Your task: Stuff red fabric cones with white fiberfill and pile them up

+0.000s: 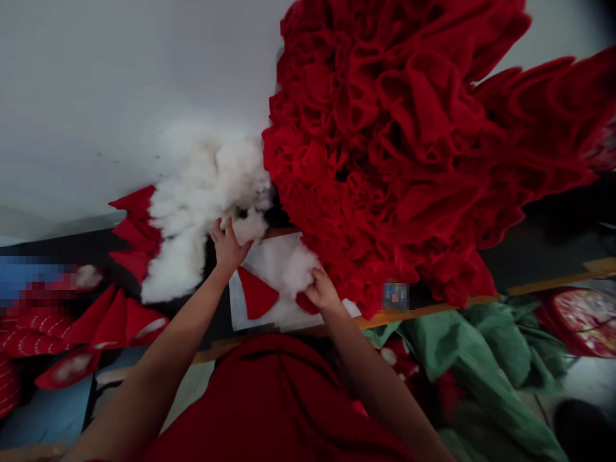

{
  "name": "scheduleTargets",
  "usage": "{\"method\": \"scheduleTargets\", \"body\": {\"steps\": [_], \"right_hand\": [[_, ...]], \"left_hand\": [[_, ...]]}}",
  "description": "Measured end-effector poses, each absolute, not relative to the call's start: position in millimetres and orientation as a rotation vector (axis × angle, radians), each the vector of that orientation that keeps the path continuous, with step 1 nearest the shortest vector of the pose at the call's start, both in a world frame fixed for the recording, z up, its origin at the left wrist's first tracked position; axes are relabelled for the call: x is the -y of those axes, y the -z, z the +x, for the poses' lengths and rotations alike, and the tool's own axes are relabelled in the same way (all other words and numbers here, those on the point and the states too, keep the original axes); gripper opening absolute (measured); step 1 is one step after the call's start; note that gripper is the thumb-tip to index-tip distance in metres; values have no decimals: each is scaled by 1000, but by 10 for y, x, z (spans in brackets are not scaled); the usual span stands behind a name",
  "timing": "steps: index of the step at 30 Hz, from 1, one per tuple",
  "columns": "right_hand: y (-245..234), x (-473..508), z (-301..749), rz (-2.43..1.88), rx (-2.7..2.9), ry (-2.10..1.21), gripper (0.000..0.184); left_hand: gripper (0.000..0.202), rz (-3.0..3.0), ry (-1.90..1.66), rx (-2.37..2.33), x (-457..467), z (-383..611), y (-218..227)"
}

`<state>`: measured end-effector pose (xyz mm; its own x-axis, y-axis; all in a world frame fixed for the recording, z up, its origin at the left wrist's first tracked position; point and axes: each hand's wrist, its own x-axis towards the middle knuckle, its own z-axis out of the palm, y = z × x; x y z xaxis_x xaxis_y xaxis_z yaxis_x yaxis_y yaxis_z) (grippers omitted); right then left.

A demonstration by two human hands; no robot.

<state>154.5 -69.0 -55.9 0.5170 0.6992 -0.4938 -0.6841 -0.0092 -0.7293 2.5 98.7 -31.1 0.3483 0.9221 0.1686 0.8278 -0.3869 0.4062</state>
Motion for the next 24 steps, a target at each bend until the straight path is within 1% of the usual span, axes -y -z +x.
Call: {"method": "scheduleTargets", "body": {"steps": [2,5,7,9,11,13,16,17,20,24], "right_hand": [[585,854,1526,-1099,-70,-1150,16],[630,1019,1468,-1080,-144,-1218,19],[663,1084,1426,-1074,-167,-1252,20],[701,1131,1394,-1079,-171,-1273,20],[742,1174,1379,-1094,-169,-1282,17],[786,1222,1374,-1114,-171,-1284,16],[844,1293,1365,-1141,-175,-1282,16],[859,1313,1358,-1149,-171,-1282,16],[883,1353,1332,-1169,-134,-1288,16],[864,1382,1309,-1196,-26,-1289,13]], "left_hand": [[64,2476,-561,-1379,-512,-137,306],[62,2563,-327,-1131,155,-382,447],[57,2601,-146,-1101,399,-497,605],[45,2602,-52,-1111,459,-557,752],[38,2587,-43,-1093,418,-573,845],[39,2579,-55,-1053,373,-567,882],[50,2591,-1,-1021,383,-553,896],[50,2593,30,-1012,398,-552,902],[36,2579,80,-980,422,-561,932],[24,2499,-16,-973,363,-571,911]]}}
